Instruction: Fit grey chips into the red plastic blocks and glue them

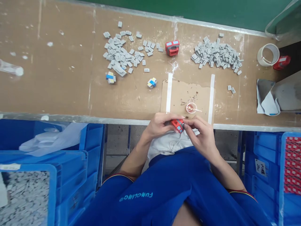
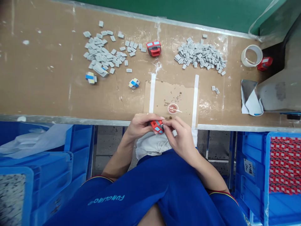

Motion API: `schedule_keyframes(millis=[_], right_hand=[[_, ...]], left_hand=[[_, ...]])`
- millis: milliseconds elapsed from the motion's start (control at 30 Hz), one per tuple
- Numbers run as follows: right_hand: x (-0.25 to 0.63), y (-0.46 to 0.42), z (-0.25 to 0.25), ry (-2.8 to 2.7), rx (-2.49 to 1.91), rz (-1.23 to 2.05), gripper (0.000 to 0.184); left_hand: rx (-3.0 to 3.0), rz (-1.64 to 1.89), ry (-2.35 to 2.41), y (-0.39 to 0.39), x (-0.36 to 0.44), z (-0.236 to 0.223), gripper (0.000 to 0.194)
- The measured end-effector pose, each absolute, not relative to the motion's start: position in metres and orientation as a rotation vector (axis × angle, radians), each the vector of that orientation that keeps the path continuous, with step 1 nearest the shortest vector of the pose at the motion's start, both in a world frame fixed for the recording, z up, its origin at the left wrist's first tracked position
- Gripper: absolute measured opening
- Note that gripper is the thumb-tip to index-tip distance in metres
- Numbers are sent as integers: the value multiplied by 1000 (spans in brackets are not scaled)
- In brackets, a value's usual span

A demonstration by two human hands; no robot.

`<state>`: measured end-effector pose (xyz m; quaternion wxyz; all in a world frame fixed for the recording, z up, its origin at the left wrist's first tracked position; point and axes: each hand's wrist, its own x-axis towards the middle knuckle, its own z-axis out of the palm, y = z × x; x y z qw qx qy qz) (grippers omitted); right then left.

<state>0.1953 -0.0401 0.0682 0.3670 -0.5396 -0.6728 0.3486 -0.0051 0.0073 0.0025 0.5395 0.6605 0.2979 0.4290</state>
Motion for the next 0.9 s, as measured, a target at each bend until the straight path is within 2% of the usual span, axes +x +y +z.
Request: schedule_keyframes(millis=[133,233,367,567,900], right_hand=[[202,-37,68,-1727,-1355,932,11],[199,-35,65,-1730,-1315,794,12],[196,-34,60,-1783,-1331,636,16],[200,-33,57,-1897,-1289,619,17],[199,-29,55,-1879,-1298,717,13]], left_hand=[[1458,1042,778,3,-2,1,46],[1387,1030,802,0,-1,0,42],[1489,1038,805,2,-2,4,52],[1587,1010,767,7,-4,10,38],[1637,974,742,8,-9,9,35]])
